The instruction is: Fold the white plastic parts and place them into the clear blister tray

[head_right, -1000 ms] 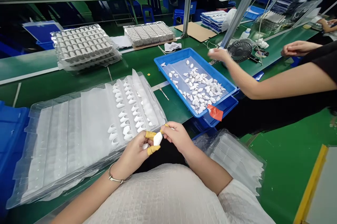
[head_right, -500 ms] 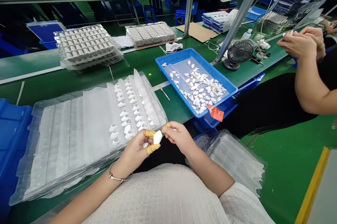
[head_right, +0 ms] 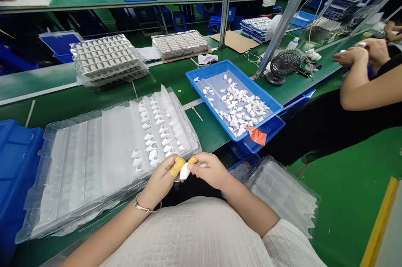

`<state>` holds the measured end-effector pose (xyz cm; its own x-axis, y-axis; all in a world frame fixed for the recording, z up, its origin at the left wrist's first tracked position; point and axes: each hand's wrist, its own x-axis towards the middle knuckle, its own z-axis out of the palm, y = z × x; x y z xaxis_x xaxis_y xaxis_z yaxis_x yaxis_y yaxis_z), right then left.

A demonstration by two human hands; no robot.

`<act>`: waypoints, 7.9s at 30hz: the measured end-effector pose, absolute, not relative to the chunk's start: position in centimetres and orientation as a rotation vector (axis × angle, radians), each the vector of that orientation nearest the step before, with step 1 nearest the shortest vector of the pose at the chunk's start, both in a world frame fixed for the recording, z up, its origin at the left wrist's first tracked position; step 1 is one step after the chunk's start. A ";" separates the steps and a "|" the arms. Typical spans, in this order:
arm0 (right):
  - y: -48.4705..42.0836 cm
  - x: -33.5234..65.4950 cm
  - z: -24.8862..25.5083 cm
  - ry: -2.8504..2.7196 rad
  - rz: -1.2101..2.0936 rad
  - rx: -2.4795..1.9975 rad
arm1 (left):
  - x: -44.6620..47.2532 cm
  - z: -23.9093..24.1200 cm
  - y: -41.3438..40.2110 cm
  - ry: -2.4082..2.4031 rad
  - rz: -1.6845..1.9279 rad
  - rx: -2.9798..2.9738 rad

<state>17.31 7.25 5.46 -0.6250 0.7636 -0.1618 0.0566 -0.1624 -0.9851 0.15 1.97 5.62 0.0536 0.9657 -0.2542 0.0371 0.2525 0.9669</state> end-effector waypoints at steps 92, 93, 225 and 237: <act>8.8 6.2 7.8 -1.093 2.077 -0.727 | -7.8 6.2 -2.0 1.495 1.172 1.150; 8.2 7.0 7.8 -1.095 2.034 -0.724 | -6.7 6.2 -1.4 1.437 1.166 1.139; 15.1 -6.4 4.4 -2.797 0.535 -0.910 | -12.5 2.5 -5.9 1.688 1.372 0.793; 15.3 -8.1 3.8 -2.931 0.536 -0.919 | -12.8 4.6 -4.9 1.331 1.730 0.190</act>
